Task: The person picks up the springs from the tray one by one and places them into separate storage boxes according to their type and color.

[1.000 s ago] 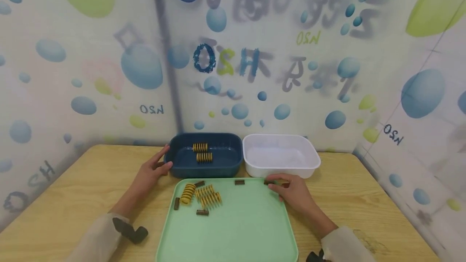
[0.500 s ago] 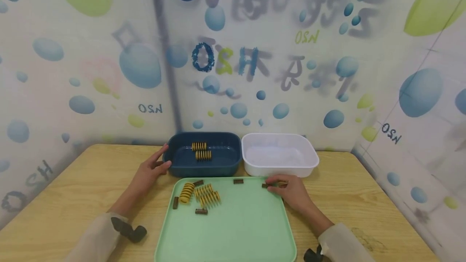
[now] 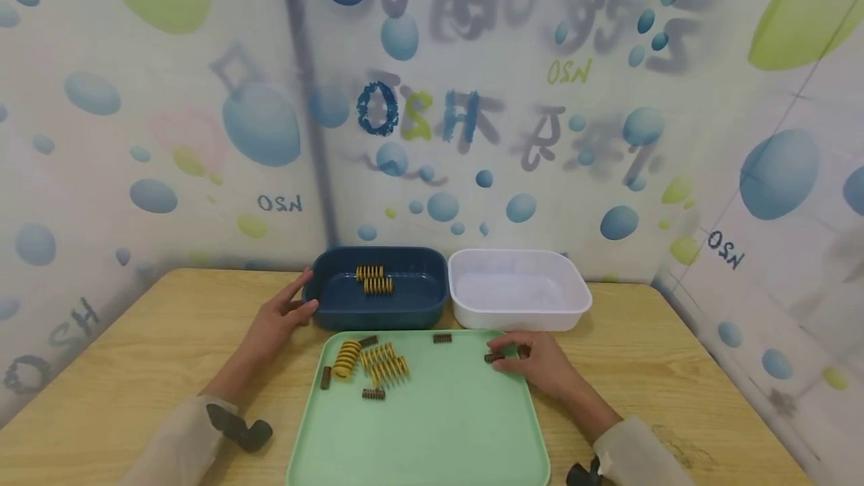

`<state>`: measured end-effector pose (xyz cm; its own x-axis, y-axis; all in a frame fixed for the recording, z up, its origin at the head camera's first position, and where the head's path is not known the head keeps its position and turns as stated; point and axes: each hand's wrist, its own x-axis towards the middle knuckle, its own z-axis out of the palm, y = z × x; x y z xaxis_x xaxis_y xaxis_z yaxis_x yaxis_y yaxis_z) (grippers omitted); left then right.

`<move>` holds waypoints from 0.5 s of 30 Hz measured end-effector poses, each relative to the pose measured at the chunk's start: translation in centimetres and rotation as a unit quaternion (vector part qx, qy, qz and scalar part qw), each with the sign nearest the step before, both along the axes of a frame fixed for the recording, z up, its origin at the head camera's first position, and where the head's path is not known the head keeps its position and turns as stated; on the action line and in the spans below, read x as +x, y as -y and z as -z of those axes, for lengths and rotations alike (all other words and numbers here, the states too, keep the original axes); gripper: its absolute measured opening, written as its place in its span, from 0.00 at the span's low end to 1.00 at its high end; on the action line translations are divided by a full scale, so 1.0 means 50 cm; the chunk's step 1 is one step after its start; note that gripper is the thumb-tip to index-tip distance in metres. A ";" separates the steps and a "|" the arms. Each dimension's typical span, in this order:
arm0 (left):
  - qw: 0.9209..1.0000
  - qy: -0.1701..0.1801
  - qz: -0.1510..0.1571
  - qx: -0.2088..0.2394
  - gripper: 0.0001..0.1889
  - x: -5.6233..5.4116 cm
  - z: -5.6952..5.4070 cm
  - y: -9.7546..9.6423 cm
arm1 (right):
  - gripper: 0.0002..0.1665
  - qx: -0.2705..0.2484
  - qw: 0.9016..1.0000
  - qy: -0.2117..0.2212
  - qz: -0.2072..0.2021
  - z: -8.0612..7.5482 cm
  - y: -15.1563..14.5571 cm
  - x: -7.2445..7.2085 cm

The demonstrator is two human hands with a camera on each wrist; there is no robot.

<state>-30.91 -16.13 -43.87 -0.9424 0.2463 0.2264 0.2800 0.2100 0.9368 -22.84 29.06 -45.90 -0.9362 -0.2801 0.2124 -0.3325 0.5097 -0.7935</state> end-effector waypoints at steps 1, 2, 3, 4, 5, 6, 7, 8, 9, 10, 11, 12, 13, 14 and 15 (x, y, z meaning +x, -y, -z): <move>1.000 -0.001 0.000 0.001 0.35 0.001 -0.002 0.000 | 0.15 0.004 1.000 -0.004 -0.001 0.000 -0.001 0.000; 1.000 -0.001 0.000 0.002 0.35 0.004 -0.005 -0.001 | 0.15 0.009 1.000 -0.008 -0.002 0.000 -0.002 0.000; 1.000 -0.001 0.000 0.001 0.35 0.007 -0.009 -0.002 | 0.16 0.015 1.000 -0.012 -0.002 0.000 -0.003 -0.001; 1.000 -0.001 -0.001 0.002 0.35 0.010 -0.013 -0.003 | 0.16 0.019 1.000 -0.015 -0.003 0.000 -0.003 -0.002; 1.000 -0.001 -0.001 0.002 0.35 0.014 -0.018 -0.004 | 0.16 0.024 1.000 -0.017 -0.003 0.000 -0.003 -0.002; 1.000 -0.001 -0.001 0.002 0.35 0.017 -0.022 -0.005 | 0.16 0.027 0.999 -0.016 -0.004 0.000 -0.004 -0.003; 1.000 -0.002 -0.002 0.003 0.34 0.021 -0.026 -0.006 | 0.15 0.029 0.999 -0.016 -0.005 0.000 -0.004 -0.003; 1.000 -0.003 -0.002 0.002 0.34 0.024 -0.029 -0.007 | 0.15 0.031 0.999 -0.015 -0.005 -0.001 -0.004 -0.003; 1.000 -0.006 -0.001 0.000 0.34 0.025 -0.031 -0.007 | 0.14 0.033 0.999 -0.014 -0.004 -0.002 -0.003 -0.002; 1.000 -0.008 0.000 0.001 0.34 0.026 -0.032 -0.008 | 0.13 0.035 0.999 -0.013 -0.005 -0.004 -0.002 0.000; 1.000 -0.011 0.001 0.000 0.34 0.028 -0.033 -0.008 | 0.13 0.036 0.999 -0.012 -0.005 -0.007 0.000 0.002; 1.000 -0.014 0.002 -0.001 0.34 0.028 -0.033 -0.009 | 0.12 0.036 0.999 -0.011 -0.006 -0.013 0.003 0.005; 1.000 -0.013 0.001 -0.002 0.34 0.029 -0.034 -0.009 | 0.12 0.035 0.999 -0.012 -0.008 -0.020 0.007 0.010; 1.000 -0.014 0.001 -0.003 0.34 0.030 -0.035 -0.009 | 0.12 0.035 0.999 -0.010 -0.009 -0.028 0.011 0.014; 1.000 -0.012 0.000 -0.003 0.34 0.030 -0.035 -0.010 | 0.12 0.036 0.999 -0.009 -0.011 -0.036 0.015 0.019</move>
